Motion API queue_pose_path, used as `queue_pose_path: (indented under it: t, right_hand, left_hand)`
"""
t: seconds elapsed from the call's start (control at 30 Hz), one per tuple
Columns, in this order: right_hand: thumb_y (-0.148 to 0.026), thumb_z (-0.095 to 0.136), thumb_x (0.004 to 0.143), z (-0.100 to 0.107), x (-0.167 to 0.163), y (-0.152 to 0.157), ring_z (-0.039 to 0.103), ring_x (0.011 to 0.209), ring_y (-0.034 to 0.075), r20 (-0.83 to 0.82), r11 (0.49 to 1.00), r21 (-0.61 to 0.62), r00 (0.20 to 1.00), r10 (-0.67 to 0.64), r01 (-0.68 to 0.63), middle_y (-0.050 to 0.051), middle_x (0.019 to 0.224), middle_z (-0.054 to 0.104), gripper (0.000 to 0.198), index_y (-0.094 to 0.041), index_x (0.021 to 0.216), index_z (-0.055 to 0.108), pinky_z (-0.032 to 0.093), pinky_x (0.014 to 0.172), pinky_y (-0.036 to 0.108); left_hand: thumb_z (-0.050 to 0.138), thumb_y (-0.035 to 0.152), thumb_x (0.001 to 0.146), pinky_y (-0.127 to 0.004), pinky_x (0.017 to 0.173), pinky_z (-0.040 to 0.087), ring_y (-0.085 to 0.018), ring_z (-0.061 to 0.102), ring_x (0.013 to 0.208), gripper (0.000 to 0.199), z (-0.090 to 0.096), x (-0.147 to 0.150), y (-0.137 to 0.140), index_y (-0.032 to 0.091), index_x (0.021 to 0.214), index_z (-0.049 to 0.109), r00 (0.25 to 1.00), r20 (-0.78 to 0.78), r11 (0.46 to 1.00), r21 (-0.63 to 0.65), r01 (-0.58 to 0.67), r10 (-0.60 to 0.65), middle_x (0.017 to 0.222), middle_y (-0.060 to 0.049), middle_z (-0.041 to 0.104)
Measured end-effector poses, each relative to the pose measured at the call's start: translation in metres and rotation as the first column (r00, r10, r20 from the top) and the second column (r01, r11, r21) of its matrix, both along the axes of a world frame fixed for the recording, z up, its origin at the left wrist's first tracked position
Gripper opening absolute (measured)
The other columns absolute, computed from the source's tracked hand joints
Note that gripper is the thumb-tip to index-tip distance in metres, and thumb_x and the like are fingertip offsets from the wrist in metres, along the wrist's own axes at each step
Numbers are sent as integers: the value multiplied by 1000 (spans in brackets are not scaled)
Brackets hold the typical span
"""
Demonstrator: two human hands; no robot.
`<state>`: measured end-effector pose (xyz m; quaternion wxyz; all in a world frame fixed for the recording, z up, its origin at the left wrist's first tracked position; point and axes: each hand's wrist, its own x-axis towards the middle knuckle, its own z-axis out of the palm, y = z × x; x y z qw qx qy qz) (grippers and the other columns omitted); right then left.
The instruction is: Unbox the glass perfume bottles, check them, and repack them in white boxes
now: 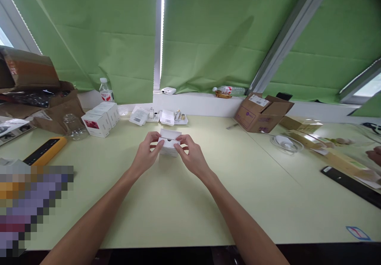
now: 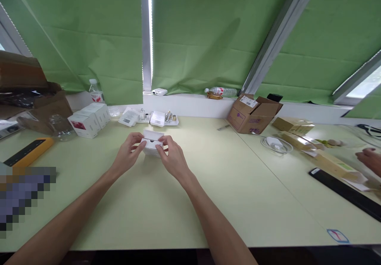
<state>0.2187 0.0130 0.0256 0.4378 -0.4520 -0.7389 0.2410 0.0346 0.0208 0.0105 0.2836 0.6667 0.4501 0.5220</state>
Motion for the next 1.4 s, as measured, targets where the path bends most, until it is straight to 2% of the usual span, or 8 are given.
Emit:
queue_pose_path:
  t: [0.37, 0.67, 1.4]
  right_hand:
    - [-39, 47, 90, -1, 0, 1, 60, 91, 19, 1, 1000, -11, 1000, -7, 7, 6, 108, 61, 23, -24, 107, 48, 53, 72, 34]
    - [-40, 47, 90, -1, 0, 0, 61, 87, 19, -6, 999, -36, 1000, -24, 24, 6, 96, 62, 29, -23, 113, 45, 52, 73, 35]
    - [-41, 47, 89, -1, 1, 0, 62, 79, 19, 19, 998, -54, 999, -33, 34, 6, 98, 65, 39, -25, 125, 43, 52, 73, 36]
  left_hand:
    - [48, 42, 89, -32, 77, 50, -19, 61, 98, 24, 2, 1, -2, 24, 104, 47, 1000, -9, 1000, 4, -10, 10, 102, -5, 64]
    - [48, 42, 89, -31, 76, 50, -19, 61, 99, 23, 1, 1, -2, 24, 103, 47, 1000, -4, 1000, 3, -14, 14, 102, -5, 64]
    - [48, 41, 89, -30, 75, 50, -18, 61, 97, 22, 2, 1, -2, 24, 102, 46, 1000, -18, 1000, 4, -15, 15, 100, -4, 64]
